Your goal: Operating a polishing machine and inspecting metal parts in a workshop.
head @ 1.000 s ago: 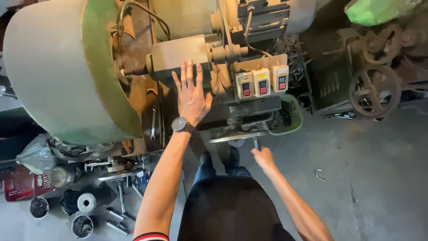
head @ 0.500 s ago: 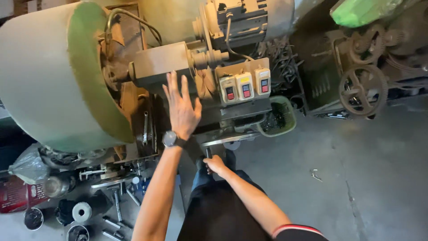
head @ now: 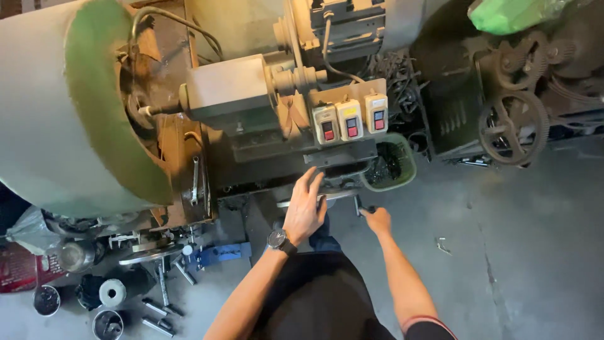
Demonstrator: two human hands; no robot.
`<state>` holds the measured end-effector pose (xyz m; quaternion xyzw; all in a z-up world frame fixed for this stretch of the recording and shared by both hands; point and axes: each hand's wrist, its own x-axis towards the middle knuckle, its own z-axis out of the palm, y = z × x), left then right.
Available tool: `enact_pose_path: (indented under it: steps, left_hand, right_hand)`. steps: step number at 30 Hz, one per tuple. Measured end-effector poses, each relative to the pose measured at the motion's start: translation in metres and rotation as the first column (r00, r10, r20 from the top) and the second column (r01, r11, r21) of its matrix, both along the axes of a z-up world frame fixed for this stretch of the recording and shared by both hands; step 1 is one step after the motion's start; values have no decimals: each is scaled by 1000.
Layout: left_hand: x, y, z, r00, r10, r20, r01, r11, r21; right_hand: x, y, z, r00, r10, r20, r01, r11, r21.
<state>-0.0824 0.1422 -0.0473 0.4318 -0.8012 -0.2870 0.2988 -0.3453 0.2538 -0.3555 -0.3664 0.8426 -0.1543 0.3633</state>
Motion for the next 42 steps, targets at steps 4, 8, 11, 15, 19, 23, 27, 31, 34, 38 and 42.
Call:
enact_pose_path:
  steps: [4,8,11,15,19,23,27,31,34,38,42]
  left_hand:
    - [-4,-10,11,999,-1,43,1,1000,0]
    - [-15,-13,8,1000,7,18,-7,1000,-16]
    - [-22,-13,3,1000,-2,14,3,1000,-30]
    - [-34,-17,4,998,-60,5,60,998,-28]
    - [-41,-26,-1,996,-88,33,92,988,-122]
    - [-50,-37,12,964,-137,229,168,978,-121]
    - [-65,-44,-19,887,-21,461,163,949,-270]
    - [-74,-46,-17,834,27,551,161,943,-290]
    - [-80,-50,-29,848,69,526,119,941,-315]
    - [-83,-62,-32,830,119,544,25,968,-250]
    - [-84,-65,-35,861,98,500,-4,983,-186]
  right_hand:
    - [-12,-14,-3,962,-234,-139,240,970,29]
    - [-30,-37,52,947,-321,-32,308,930,-198]
    - [-26,-56,121,949,-314,37,308,889,-340]
    - [-6,-84,195,929,-257,266,360,793,-491]
    - [10,-101,232,964,-148,223,259,721,-643]
    - [25,-111,275,997,-49,-59,-10,674,-738]
    - [28,-119,278,912,70,-404,-359,611,-706]
    - [38,-125,290,855,131,-501,-456,649,-609]
    - [42,-131,292,791,200,-578,-533,688,-492]
    - [44,-140,290,761,258,-596,-525,785,-330]
    - [40,-144,285,802,309,-512,-496,822,-280]
